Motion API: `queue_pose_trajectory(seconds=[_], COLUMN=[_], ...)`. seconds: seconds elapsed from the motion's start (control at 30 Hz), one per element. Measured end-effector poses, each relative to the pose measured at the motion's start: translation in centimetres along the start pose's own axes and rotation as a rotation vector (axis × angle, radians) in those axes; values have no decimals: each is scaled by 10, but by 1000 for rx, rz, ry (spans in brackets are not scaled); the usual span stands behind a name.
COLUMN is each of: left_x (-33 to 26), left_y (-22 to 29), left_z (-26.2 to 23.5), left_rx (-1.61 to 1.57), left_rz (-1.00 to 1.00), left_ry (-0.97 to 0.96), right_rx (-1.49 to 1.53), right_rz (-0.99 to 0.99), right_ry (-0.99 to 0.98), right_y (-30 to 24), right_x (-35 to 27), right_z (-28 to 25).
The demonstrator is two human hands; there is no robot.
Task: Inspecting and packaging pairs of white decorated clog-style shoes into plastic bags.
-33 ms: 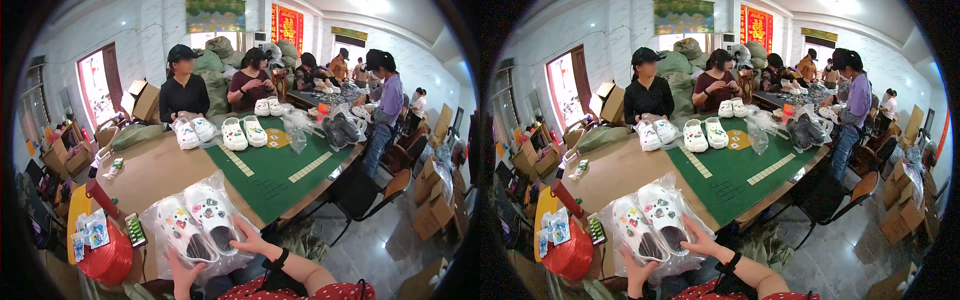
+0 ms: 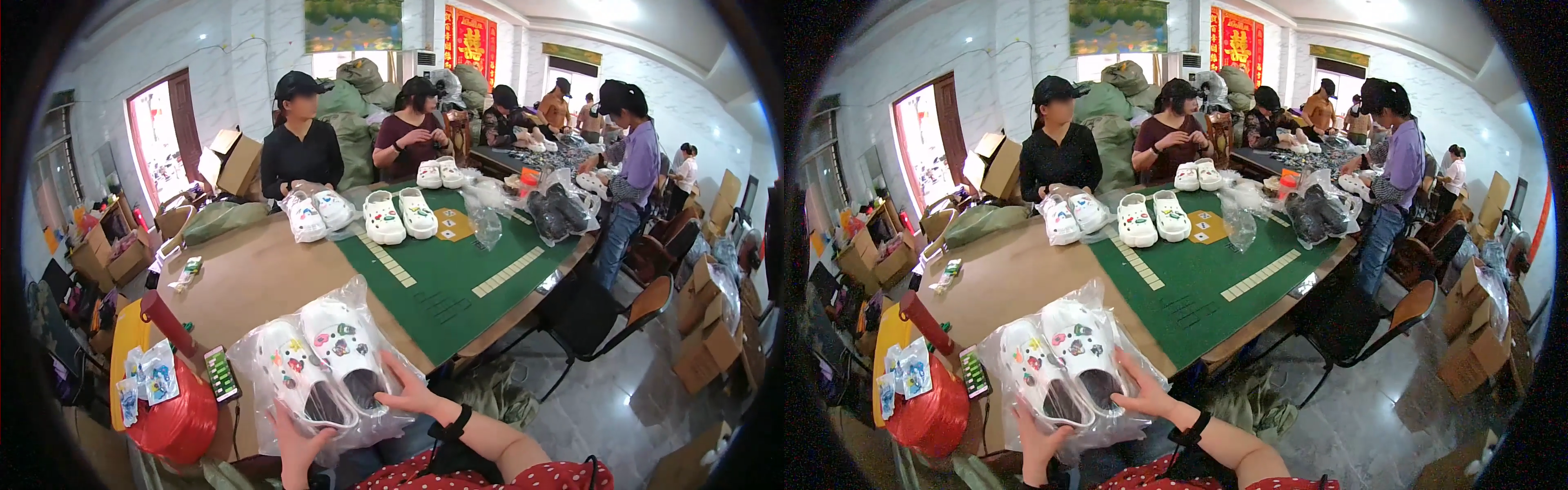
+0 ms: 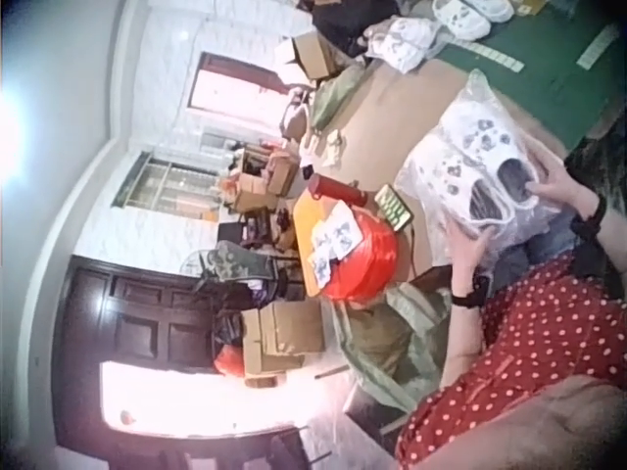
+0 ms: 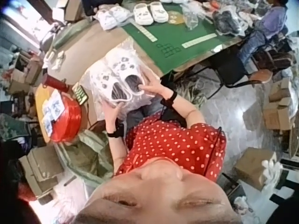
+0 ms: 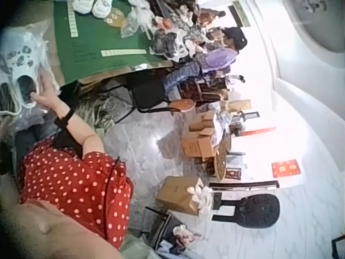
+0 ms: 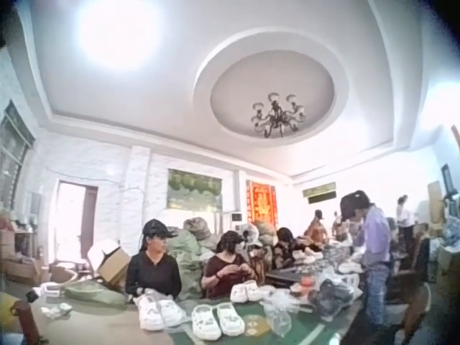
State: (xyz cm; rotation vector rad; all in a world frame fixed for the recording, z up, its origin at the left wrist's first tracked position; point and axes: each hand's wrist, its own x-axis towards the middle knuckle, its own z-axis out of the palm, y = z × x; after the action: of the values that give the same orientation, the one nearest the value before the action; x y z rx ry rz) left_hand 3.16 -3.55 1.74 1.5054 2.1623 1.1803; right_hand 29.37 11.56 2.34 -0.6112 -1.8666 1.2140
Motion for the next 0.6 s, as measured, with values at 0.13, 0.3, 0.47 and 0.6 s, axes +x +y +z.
queue_pose_trajectory(seconds=[0.13, 0.3, 0.47, 0.6], left_x=[13, 26, 30, 26], left_y=[4, -21, -25, -19], left_z=[-14, 15, 22, 14], left_rx=[-444, -587, -846, -842], left_rz=[32, 56, -43, 21], left_ry=[-24, -11, -50, -16], right_rx=[118, 279, 397, 397], right_rz=[-85, 31, 125, 112], right_ry=[42, 64, 69, 51], right_y=[8, 28, 40, 40], right_x=[15, 26, 30, 29], right_z=[13, 14, 21, 22])
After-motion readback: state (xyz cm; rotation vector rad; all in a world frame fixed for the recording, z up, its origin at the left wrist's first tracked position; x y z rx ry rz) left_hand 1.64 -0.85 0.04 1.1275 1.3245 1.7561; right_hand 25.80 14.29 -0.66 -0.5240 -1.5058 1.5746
